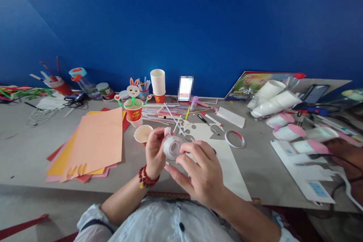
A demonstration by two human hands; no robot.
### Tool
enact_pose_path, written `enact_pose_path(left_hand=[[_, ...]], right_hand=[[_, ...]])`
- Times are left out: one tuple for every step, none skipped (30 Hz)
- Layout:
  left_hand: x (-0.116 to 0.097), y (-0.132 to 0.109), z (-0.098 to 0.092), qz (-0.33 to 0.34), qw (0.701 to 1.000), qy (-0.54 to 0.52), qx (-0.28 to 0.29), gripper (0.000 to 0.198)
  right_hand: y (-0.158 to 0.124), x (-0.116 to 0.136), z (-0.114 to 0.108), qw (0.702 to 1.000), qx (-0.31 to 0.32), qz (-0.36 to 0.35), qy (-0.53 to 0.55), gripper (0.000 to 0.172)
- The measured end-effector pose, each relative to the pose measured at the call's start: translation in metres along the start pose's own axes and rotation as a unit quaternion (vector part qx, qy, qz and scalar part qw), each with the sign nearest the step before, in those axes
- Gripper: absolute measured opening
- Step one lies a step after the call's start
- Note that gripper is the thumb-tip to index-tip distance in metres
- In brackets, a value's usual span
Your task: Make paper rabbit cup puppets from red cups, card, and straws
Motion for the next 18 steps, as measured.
enact_pose_path(left_hand=[[0.000, 0.001, 0.000, 0.001, 1.000, -0.003, -0.002, 0.020], [-0.001, 0.002, 0.000, 0.007, 1.000, -0.003, -0.003, 0.019], [-0.002, 0.002, -0.001, 0.019, 1.000, 0.000, -0.003, 0.018], [-0.002, 0.002, -0.001, 0.034, 0.999, 0.005, -0.004, 0.017], [-0.003, 0.001, -0.002, 0.052, 0.999, 0.012, -0.005, 0.016], [-0.004, 0.001, -0.002, 0.070, 0.997, 0.020, -0.005, 0.016], [-0.005, 0.000, -0.002, 0.086, 0.996, 0.028, -0.007, 0.016], [-0.006, 0.000, -0.002, 0.096, 0.995, 0.036, -0.009, 0.016], [-0.006, 0.000, -0.002, 0.098, 0.994, 0.044, -0.012, 0.016], [-0.006, 0.001, -0.001, 0.093, 0.994, 0.049, -0.015, 0.016], [-0.005, 0.001, 0.000, 0.080, 0.995, 0.048, -0.016, 0.015], [-0.004, 0.001, 0.001, 0.065, 0.997, 0.044, -0.018, 0.014], [-0.003, 0.001, 0.002, 0.049, 0.998, 0.038, -0.018, 0.014], [-0.002, 0.001, 0.003, 0.036, 0.999, 0.032, -0.016, 0.014], [-0.001, 0.000, 0.004, 0.025, 0.999, 0.027, -0.015, 0.016], [0.000, -0.001, 0.005, 0.018, 0.999, 0.025, -0.015, 0.017], [0.001, -0.002, 0.005, 0.013, 0.999, 0.028, -0.019, 0.019], [0.002, -0.003, 0.004, 0.011, 0.999, 0.033, -0.026, 0.020]], right_hand=[[0.000, 0.000, 0.000, 1.000, -0.008, -0.002, 0.005, 0.023], [0.001, -0.001, 0.000, 1.000, -0.015, 0.001, 0.009, 0.024], [0.002, -0.003, 0.001, 1.000, -0.022, 0.006, 0.011, 0.028], [0.003, -0.005, 0.002, 0.999, -0.028, 0.013, 0.008, 0.031], [0.004, -0.006, 0.004, 0.999, -0.029, 0.019, 0.001, 0.033], [0.005, -0.007, 0.006, 0.999, -0.028, 0.024, -0.007, 0.033], [0.006, -0.008, 0.008, 0.999, -0.027, 0.027, -0.015, 0.030], [0.007, -0.008, 0.010, 0.999, -0.028, 0.028, -0.021, 0.026], [0.007, -0.008, 0.012, 0.999, -0.031, 0.028, -0.023, 0.022], [0.007, -0.007, 0.013, 0.999, -0.036, 0.026, -0.021, 0.018], [0.006, -0.005, 0.014, 0.999, -0.043, 0.023, -0.017, 0.016], [0.006, -0.003, 0.014, 0.999, -0.050, 0.019, -0.012, 0.016], [0.006, -0.001, 0.015, 0.998, -0.055, 0.013, -0.005, 0.016], [0.007, 0.002, 0.016, 0.998, -0.058, 0.008, 0.000, 0.017], [0.008, 0.004, 0.017, 0.998, -0.057, 0.003, 0.004, 0.018], [0.009, 0.006, 0.018, 0.999, -0.052, 0.000, 0.007, 0.019], [0.010, 0.008, 0.020, 0.999, -0.047, -0.003, 0.007, 0.020], [0.011, 0.009, 0.021, 0.999, -0.042, -0.006, 0.004, 0.021]])
Point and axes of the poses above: each hand's wrist, its own y-axis towards the middle knuckle, its own z-axis out of the palm, x = y × z, the point moved 5 cm from there along y, towards the middle knuckle, and after that the axes turned 5 degrees about z, right-handed, at the moved point
